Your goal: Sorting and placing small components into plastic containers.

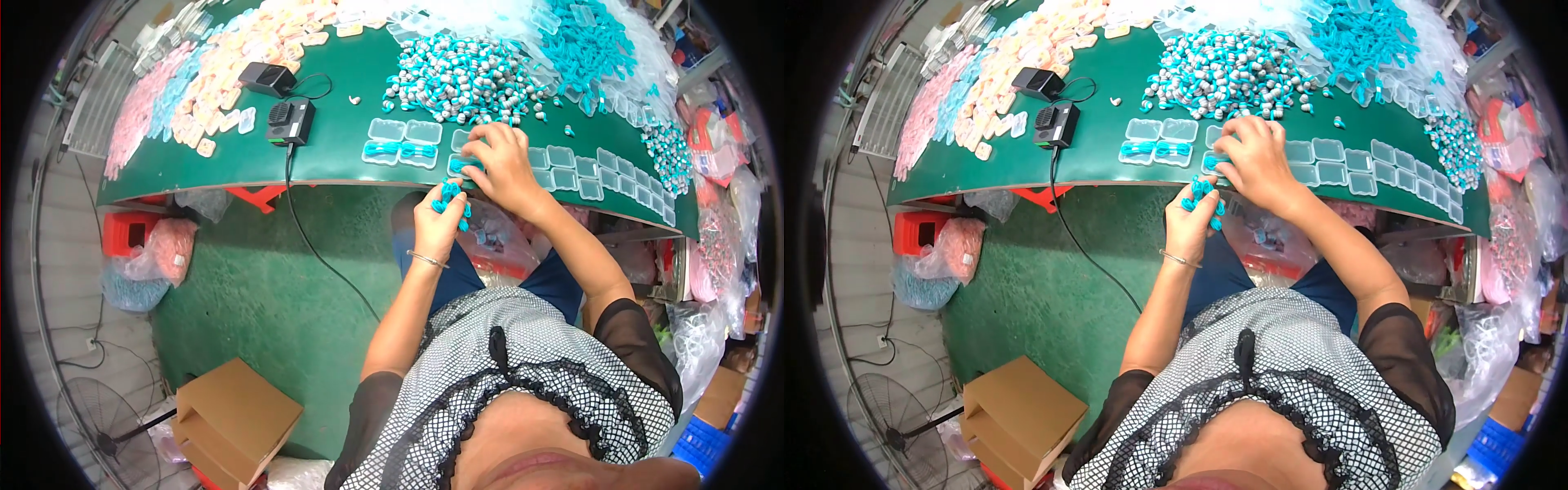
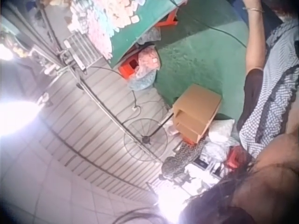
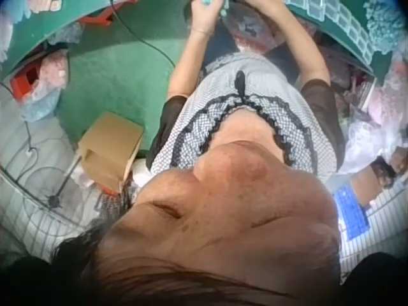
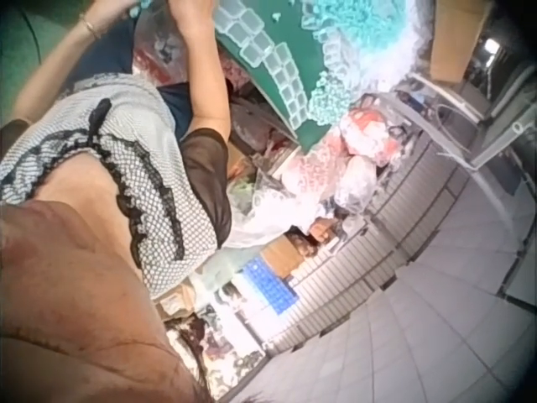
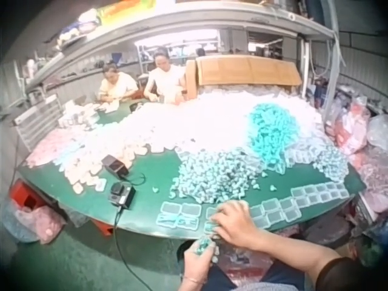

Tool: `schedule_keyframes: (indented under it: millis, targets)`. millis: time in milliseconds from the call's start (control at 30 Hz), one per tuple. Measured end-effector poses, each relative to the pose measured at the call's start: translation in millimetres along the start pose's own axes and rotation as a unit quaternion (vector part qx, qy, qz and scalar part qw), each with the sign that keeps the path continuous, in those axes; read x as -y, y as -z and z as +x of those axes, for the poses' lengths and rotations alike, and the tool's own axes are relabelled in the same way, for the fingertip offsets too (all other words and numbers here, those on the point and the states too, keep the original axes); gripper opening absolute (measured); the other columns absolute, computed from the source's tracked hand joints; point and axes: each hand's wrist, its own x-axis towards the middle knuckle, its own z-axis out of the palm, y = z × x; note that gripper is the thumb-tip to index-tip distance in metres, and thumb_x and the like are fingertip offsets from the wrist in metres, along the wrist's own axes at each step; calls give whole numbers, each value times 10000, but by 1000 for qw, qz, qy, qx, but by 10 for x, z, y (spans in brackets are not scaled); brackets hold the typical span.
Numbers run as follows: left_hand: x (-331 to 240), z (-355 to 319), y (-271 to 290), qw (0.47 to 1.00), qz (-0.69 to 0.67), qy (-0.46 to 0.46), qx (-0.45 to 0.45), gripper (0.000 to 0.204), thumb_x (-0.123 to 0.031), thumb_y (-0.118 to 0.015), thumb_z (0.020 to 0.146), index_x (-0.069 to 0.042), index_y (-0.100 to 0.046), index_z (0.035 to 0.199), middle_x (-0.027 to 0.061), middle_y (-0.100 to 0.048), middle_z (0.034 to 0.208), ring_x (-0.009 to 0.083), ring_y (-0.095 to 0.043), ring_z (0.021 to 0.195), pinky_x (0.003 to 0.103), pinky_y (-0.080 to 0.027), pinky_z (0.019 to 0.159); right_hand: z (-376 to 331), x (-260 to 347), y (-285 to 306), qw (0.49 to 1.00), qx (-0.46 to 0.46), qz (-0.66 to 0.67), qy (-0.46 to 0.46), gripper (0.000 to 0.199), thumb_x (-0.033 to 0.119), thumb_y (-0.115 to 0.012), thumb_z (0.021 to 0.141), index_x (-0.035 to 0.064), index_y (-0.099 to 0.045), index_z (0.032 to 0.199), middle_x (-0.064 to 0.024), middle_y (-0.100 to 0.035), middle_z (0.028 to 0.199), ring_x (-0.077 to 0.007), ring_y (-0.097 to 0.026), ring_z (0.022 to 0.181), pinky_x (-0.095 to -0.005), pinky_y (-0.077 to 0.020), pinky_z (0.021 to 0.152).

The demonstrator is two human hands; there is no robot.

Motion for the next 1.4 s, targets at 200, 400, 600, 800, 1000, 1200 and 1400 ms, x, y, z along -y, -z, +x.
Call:
schedule_keyframes:
  millis: [200, 400, 600, 800, 1000, 1200, 1400]
  targets:
    - [23, 31, 9, 1000, -5, 9, 10, 277, -122, -627, 894, -40, -610, 1158, 7, -631, 767, 28, -486, 526, 174, -307, 412, 20, -63, -83, 1000, 18, -2, 18, 211, 133, -758, 681, 125, -641, 856, -29, -583, 996, -254, -505, 1045, -444, -331, 922]
    - [0, 53, 52, 992, -113, 43, 45, 285, -164, -589, 928, -42, -581, 1185, 38, -632, 780, 59, -522, 533, 184, -346, 403, 97, -75, -161, 1000, 5, -7, 27, 210, 128, -753, 682, 133, -641, 860, -20, -584, 978, -250, -508, 1041, -443, -338, 909]
    - [-40, 84, 82, 954, -273, 95, 74, 289, -201, -556, 946, -40, -547, 1186, 71, -619, 884, 96, -518, 598, 202, -361, 414, 119, -65, -169, 999, -2, -11, 31, 208, 165, -730, 714, 134, -638, 898, -30, -585, 993, -247, -516, 1039, -432, -328, 904]
    - [-21, 133, 85, 930, -343, 103, 80, 305, -204, -571, 941, -55, -530, 1204, 62, -612, 909, 106, -518, 620, 209, -367, 422, 109, -39, -26, 997, -38, 68, 21, 184, 120, -711, 740, 87, -651, 911, -55, -608, 943, -228, -578, 929, -387, -411, 820]
    - [-34, 4, -21, 931, -346, 89, 73, 335, -191, -597, 930, -65, -521, 1231, 52, -610, 929, 92, -552, 632, 214, -408, 429, -79, 152, 358, 928, 115, 343, -87, 211, 69, -675, 815, 8, -624, 1010, -80, -648, 864, -131, -617, 746, -269, -495, 634]
    - [-1, -28, -126, 943, -311, 73, 95, 388, -185, -620, 920, -69, -502, 1271, 44, -609, 931, 89, -571, 649, 211, -427, 438, -205, 120, 360, 827, 180, 494, -201, 193, 72, -683, 824, 1, -622, 993, -9, -634, 835, -61, -578, 755, -241, -484, 661]
    - [-7, -19, -163, 926, -352, 83, 108, 383, -190, -615, 929, -67, -507, 1275, 34, -580, 871, 109, -546, 652, 205, -403, 434, -164, -339, 597, 931, 36, 323, -166, 122, 41, -658, 797, 16, -640, 915, -21, -641, 821, -98, -591, 743, -277, -488, 682]
